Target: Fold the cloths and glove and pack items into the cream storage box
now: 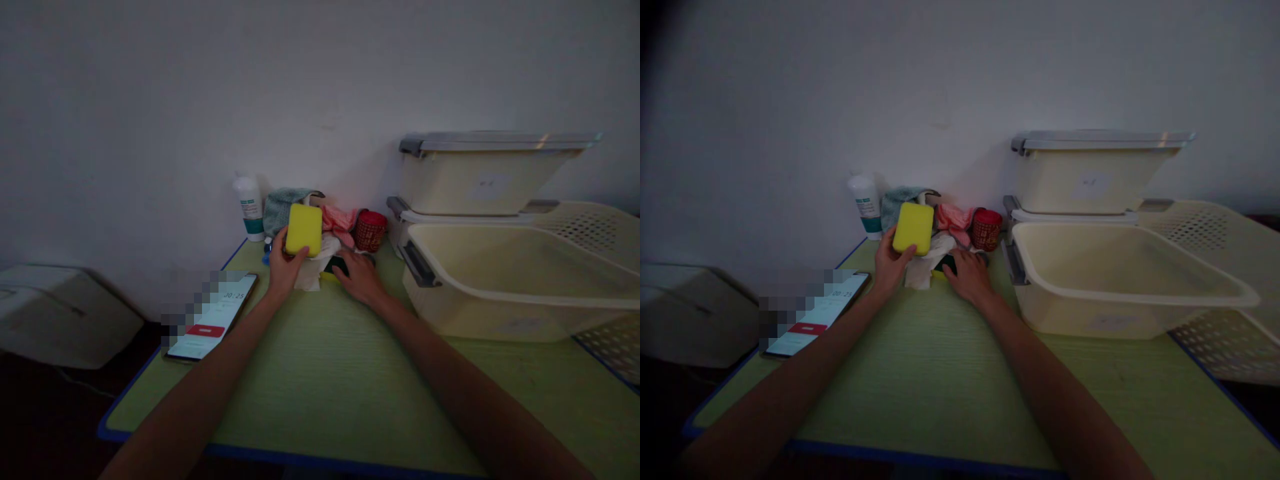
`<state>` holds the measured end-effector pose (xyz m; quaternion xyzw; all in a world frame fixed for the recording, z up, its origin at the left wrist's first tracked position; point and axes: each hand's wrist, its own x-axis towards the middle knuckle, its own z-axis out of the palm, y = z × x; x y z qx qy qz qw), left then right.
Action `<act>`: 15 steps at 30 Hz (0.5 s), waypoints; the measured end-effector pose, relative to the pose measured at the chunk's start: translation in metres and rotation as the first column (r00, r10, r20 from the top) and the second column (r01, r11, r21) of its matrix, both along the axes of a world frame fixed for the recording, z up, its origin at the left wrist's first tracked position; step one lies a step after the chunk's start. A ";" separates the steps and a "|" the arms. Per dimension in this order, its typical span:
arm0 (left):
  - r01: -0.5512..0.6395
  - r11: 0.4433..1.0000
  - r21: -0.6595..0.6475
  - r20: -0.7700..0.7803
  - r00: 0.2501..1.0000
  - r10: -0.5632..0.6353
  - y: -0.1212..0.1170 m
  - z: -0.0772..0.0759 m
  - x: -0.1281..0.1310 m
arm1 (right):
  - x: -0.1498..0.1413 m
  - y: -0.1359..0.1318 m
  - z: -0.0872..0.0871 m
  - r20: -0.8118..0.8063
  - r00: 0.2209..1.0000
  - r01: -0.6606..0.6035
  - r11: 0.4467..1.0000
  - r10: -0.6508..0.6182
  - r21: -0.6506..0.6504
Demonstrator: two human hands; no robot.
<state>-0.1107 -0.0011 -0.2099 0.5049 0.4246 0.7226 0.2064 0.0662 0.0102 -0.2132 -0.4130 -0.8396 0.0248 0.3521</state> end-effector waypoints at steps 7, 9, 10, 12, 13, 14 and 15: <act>0.176 0.978 -0.110 -0.003 0.984 -0.178 -0.003 -0.005 0.009 | 0.001 -0.001 0.002 -0.067 0.994 0.085 0.995 -0.082 0.045; 0.281 0.945 -0.167 -0.003 0.959 -0.285 -0.005 -0.009 0.015 | 0.002 -0.002 0.003 -0.116 0.990 0.090 0.992 -0.080 0.087; 0.320 0.928 -0.190 -0.008 0.945 -0.328 -0.006 -0.010 0.017 | 0.003 -0.002 0.003 -0.134 0.989 0.077 0.990 -0.062 0.114; 0.355 0.910 -0.214 -0.032 0.928 -0.370 -0.008 -0.011 0.020 | 0.003 -0.002 0.002 -0.156 0.988 0.029 0.986 -0.003 0.166; 0.356 0.909 -0.215 -0.046 0.926 -0.374 -0.009 -0.011 0.021 | 0.004 -0.002 0.001 -0.164 0.986 0.002 0.983 0.029 0.185; 0.354 0.911 -0.212 -0.058 0.926 -0.373 -0.010 -0.011 0.021 | 0.004 -0.002 0.001 -0.171 0.984 -0.023 0.981 0.057 0.195; 0.352 0.912 -0.209 -0.064 0.926 -0.372 -0.011 -0.010 0.021 | 0.004 -0.002 0.000 -0.177 0.981 -0.042 0.979 0.078 0.198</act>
